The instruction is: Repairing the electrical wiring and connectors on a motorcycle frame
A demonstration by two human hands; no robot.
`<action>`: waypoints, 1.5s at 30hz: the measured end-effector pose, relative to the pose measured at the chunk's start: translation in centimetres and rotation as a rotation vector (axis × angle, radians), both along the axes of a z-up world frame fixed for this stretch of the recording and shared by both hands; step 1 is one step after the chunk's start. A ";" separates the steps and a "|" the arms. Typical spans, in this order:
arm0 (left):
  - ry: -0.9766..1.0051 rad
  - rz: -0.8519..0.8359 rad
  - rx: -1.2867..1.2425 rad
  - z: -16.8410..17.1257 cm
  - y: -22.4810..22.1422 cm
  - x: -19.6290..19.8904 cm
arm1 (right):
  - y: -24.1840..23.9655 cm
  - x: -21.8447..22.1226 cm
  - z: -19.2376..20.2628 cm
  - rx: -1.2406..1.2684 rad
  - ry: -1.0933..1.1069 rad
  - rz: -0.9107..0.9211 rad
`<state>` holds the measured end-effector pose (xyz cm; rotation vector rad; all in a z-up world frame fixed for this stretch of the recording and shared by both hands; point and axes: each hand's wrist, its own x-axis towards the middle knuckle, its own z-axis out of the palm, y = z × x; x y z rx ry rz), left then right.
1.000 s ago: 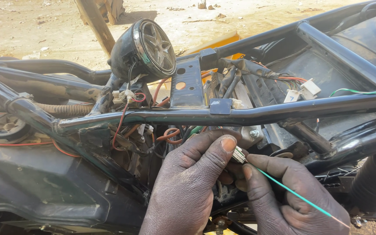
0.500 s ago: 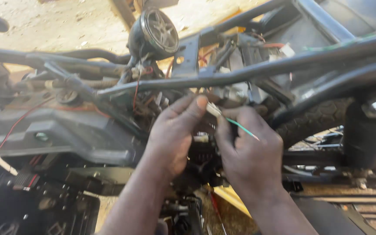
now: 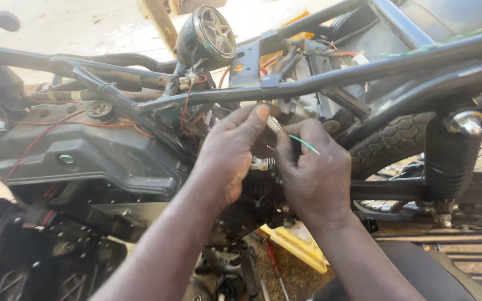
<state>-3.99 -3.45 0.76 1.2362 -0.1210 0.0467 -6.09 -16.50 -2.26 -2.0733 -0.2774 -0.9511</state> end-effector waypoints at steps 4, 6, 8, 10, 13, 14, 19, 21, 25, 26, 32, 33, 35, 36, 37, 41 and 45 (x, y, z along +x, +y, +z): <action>0.055 0.012 -0.197 -1.5 0.6 0.2 | 1.3 0.1 -0.5 -0.067 -0.001 -0.035; -0.003 -0.042 -0.216 -2.3 0.7 1.8 | 1.5 0.5 -0.3 -0.097 -0.005 -0.082; -0.066 -0.094 -0.217 -2.1 0.7 2.5 | 1.8 0.6 0.0 -0.107 -0.013 -0.127; 0.020 -0.081 -0.284 -1.6 0.7 1.9 | 2.2 0.3 0.2 -0.090 -0.037 -0.130; 0.018 -0.087 -0.241 -1.6 2.0 1.2 | 2.8 0.0 1.1 -0.145 0.054 -0.075; 0.011 -0.088 -0.242 -1.8 2.3 1.1 | 3.1 -0.2 1.1 -0.146 0.047 -0.076; 0.032 -0.009 -0.269 -1.6 1.9 1.0 | 2.4 -0.3 1.1 -0.278 -0.125 0.000; 0.013 -0.014 -0.274 -1.3 1.4 0.8 | 1.9 -0.9 2.0 -0.240 -0.091 0.044; 0.016 -0.046 -0.240 0.2 -0.1 -0.5 | -0.1 -1.5 2.4 -0.253 0.014 0.114; 0.019 -0.044 -0.234 -0.1 -0.4 -0.2 | -0.3 -1.4 2.6 -0.246 0.016 0.115; 0.050 -0.006 -0.149 2.2 -1.3 0.0 | -0.9 -0.2 5.7 -0.292 0.258 0.113; 0.097 -0.006 -0.181 2.0 -1.3 0.4 | -1.1 0.1 5.6 -0.363 0.301 0.083; 0.150 -0.023 -0.214 1.6 -1.7 1.5 | -1.9 0.6 5.1 -0.434 0.352 0.035; 0.168 -0.044 -0.225 1.5 -1.9 1.9 | -2.3 0.8 4.7 -0.408 0.307 0.040; 0.186 -0.066 -0.235 1.3 -2.0 2.2 | -2.6 1.0 4.3 -0.383 0.263 0.043; 0.274 -0.106 -0.314 1.2 -2.2 3.3 | -2.9 1.3 3.5 -0.318 0.044 0.082; 0.166 -0.227 -0.150 1.2 -0.3 3.9 | -1.6 2.2 2.5 -0.259 0.047 -0.013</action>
